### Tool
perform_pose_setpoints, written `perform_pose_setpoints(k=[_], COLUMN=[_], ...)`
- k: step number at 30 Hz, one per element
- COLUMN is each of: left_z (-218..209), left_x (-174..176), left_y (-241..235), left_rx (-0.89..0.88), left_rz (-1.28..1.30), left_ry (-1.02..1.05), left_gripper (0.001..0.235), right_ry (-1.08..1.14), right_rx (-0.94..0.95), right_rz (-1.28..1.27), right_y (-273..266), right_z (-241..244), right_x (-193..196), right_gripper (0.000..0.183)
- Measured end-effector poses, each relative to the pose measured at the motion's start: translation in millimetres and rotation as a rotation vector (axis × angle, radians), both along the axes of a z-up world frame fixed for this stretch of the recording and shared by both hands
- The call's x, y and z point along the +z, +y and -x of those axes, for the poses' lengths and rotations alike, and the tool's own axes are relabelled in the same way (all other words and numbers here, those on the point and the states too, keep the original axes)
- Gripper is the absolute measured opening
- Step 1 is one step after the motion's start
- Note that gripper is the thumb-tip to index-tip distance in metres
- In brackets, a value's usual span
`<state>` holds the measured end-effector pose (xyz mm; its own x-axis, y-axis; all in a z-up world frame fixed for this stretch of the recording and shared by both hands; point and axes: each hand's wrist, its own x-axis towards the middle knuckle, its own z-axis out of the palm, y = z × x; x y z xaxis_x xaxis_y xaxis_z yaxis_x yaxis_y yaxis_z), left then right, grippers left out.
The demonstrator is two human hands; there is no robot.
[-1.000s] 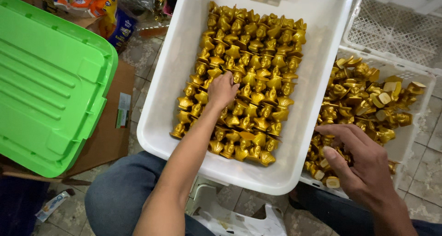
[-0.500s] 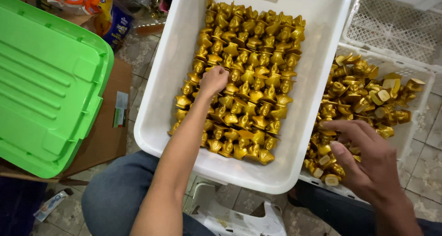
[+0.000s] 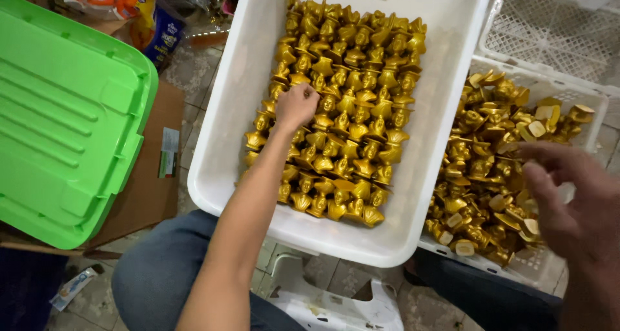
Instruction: The person transfers gold-wrapped items from a white crate into a white bin, arranging them in neat rows. The person uses both hands to pick up and place the items, ensuring they are organized within the bin.
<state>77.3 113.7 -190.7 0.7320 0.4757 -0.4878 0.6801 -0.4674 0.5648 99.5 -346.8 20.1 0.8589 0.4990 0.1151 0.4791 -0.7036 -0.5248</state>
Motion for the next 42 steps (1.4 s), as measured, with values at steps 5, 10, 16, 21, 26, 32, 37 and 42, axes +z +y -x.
perform_pose_setpoints(k=[5, 10, 16, 21, 26, 32, 37, 42], left_z=[-11, -19, 27, 75, 86, 65, 64, 63], left_x=[77, 171, 242, 249, 201, 178, 162, 167], left_y=[-21, -63, -90, -103, -99, -114, -116, -122], left_rx=[-0.072, -0.265, -0.658, -0.635, -0.54, -0.546, -0.532, -0.544], left_rz=[-0.067, -0.123, -0.249, -0.142, -0.127, -0.089, -0.078, -0.092], left_ry=[-0.187, -0.378, -0.642, -0.551, -0.389, -0.272, -0.162, -0.186], left_gripper=[0.02, 0.021, 0.025, 0.026, 0.027, 0.027, 0.028, 0.026], right_ry=[0.019, 0.229, 0.482, 0.481, 0.523, 0.419, 0.454, 0.414], right_rx=[-0.122, -0.298, -0.613, -0.74, -0.802, -0.805, -0.858, -0.854], right_rz=[-0.067, -0.149, -0.182, -0.229, -0.105, -0.051, -0.097, -0.249], right_y=[-40, -27, -74, -76, -48, -47, -48, -53], right_z=[-27, -25, -23, -33, -29, -31, -28, -28], right_x=[-40, -75, -230, -292, -273, -299, -305, -311], right_gripper=[0.027, 0.02, 0.028, 0.048, 0.073, 0.066, 0.066, 0.064])
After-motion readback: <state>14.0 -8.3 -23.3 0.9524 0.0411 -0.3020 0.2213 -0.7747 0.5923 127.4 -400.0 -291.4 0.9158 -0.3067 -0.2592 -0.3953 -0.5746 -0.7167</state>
